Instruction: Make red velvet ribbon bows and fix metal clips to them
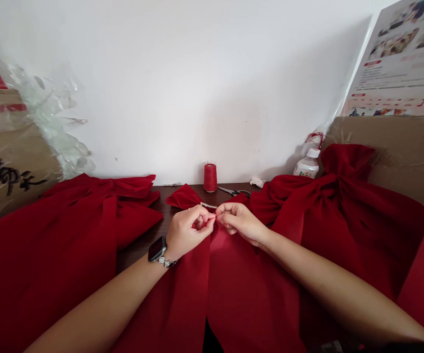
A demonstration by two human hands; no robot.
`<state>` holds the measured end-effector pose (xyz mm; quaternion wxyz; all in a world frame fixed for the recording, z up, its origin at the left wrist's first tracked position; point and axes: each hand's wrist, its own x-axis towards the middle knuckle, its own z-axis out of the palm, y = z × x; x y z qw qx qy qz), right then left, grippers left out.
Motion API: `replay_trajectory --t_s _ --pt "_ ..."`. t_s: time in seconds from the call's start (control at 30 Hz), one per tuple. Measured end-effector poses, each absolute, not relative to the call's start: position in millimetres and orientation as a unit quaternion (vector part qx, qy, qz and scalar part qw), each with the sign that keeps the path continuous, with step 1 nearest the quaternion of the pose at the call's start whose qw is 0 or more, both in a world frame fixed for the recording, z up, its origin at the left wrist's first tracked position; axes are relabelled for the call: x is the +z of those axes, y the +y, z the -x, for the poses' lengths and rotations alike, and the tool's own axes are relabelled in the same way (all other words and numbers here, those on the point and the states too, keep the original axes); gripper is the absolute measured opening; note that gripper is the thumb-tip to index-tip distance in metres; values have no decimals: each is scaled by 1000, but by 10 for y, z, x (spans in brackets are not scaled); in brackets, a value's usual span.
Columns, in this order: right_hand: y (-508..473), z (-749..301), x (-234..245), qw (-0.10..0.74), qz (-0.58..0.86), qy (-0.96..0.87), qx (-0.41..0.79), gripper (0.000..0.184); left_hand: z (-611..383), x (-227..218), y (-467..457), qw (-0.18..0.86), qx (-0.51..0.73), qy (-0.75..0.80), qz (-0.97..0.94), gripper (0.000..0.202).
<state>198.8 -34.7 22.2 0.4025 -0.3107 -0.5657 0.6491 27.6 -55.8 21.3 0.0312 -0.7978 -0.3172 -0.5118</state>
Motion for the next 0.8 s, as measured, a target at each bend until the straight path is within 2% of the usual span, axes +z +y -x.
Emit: replay_trajectory --t_s 0.8 --pt "-332 -1986 196 400 339 -584 620 14 -276 206 -559 55 -498 -322 803 20"
